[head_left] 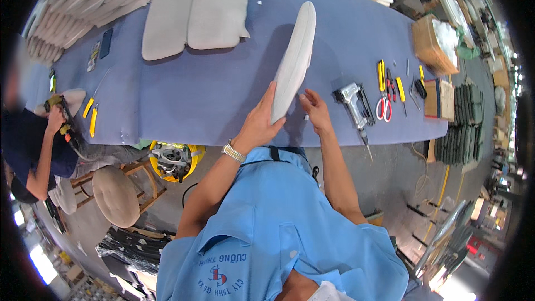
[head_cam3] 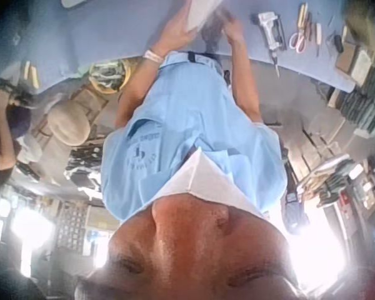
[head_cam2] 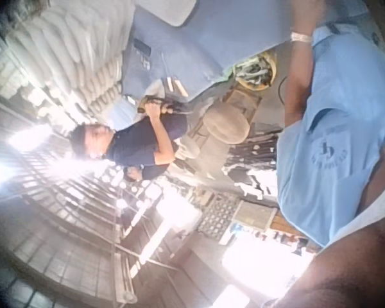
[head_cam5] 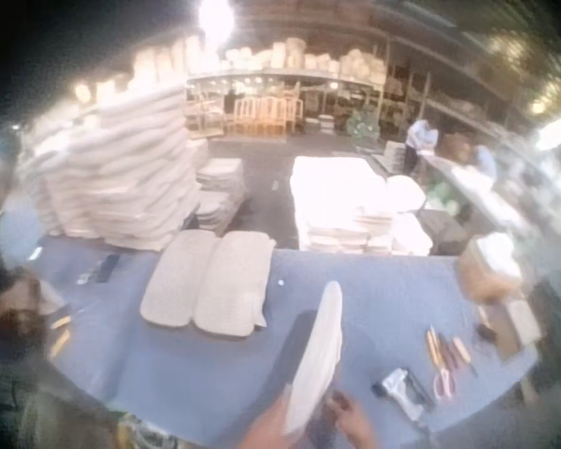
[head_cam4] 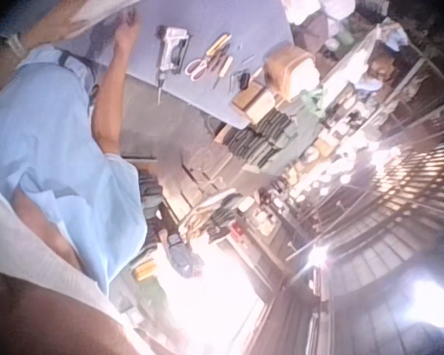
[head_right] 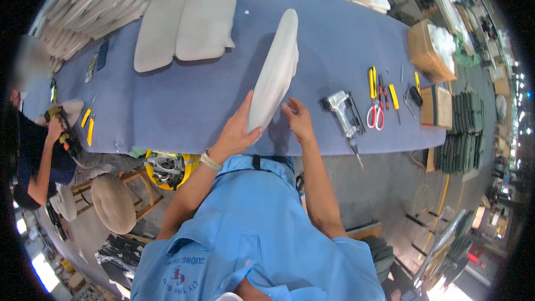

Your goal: The person staples fabric onto a cushion frame using a pneumatic staple gun, trims excess fabric with a utility knife, and cuts remaining edges with scissors. The person handles multiple cushion units and places finished pieces aside.

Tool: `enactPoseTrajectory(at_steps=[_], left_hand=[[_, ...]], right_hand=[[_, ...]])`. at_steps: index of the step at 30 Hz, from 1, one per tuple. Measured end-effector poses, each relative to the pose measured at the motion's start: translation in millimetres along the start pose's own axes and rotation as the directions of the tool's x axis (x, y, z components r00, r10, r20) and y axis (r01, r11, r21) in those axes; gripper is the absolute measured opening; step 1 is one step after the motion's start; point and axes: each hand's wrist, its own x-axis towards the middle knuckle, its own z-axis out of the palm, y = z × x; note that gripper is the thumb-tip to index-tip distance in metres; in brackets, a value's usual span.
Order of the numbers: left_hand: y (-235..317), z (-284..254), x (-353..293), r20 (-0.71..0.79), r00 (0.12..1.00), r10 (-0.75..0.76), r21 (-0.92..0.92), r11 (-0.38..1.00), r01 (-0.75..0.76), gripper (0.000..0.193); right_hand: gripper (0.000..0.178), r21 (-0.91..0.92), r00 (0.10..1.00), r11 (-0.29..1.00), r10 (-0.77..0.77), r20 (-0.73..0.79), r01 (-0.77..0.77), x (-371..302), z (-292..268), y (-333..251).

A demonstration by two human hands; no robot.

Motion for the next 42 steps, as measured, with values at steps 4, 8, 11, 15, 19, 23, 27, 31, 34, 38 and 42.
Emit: enactPoseTrajectory(at_steps=[4,8,11,15,19,23,27,31,34,38,42], left_hand=[[-15,12,3,0.068,0.998,-0.011,0.057,0.998,0.007,0.1],[-12,2,8,0.11,0.994,-0.003,0.092,0.996,-0.007,0.101],[-11,0,11,0.141,0.99,0.008,0.111,0.994,-0.024,0.105],[-4,0,10,0.17,0.985,0.029,0.104,0.993,-0.047,0.105],[-3,6,15,0.224,0.972,0.075,0.147,0.983,-0.11,0.104],[14,4,21,0.256,0.965,-0.057,0.177,0.984,0.011,0.104],[6,-3,19,0.272,0.961,-0.048,0.191,0.982,-0.005,0.104],[-18,-21,22,0.219,0.97,-0.107,0.087,0.992,0.09,0.1],[-9,-24,51,0.065,0.971,-0.231,0.072,0.971,0.226,0.089],[-14,-63,83,0.041,0.927,-0.374,-0.004,0.927,0.374,0.072],[-24,-142,90,0.165,0.902,-0.399,-0.319,0.843,0.432,0.07]], right_hand=[[0.055,0.069,0.994,0.993,-0.091,-0.068,0.096,-11,0,-4],[0.053,0.106,0.981,0.987,-0.104,-0.162,0.122,-16,12,-28],[0.053,0.019,0.923,0.95,-0.298,-0.246,0.311,-11,17,-57],[0.057,-0.369,0.727,0.704,-0.68,-0.101,0.607,-33,41,-133],[0.054,-0.752,0.719,0.437,-0.691,0.07,0.493,-4,68,-153],[0.052,-0.777,0.784,0.465,-0.618,0.057,0.423,31,59,-160],[0.052,-0.655,0.805,0.612,-0.593,-0.008,0.444,65,51,-158],[0.059,-0.254,0.851,0.839,-0.517,-0.094,0.482,126,46,-138],[0.058,-0.279,0.919,0.917,-0.345,-0.19,0.286,142,32,-94],[0.059,-0.175,0.947,0.981,-0.128,-0.294,0.078,111,2,-46],[0.06,0.126,0.907,0.981,-0.083,-0.414,0.147,104,-39,-42]])
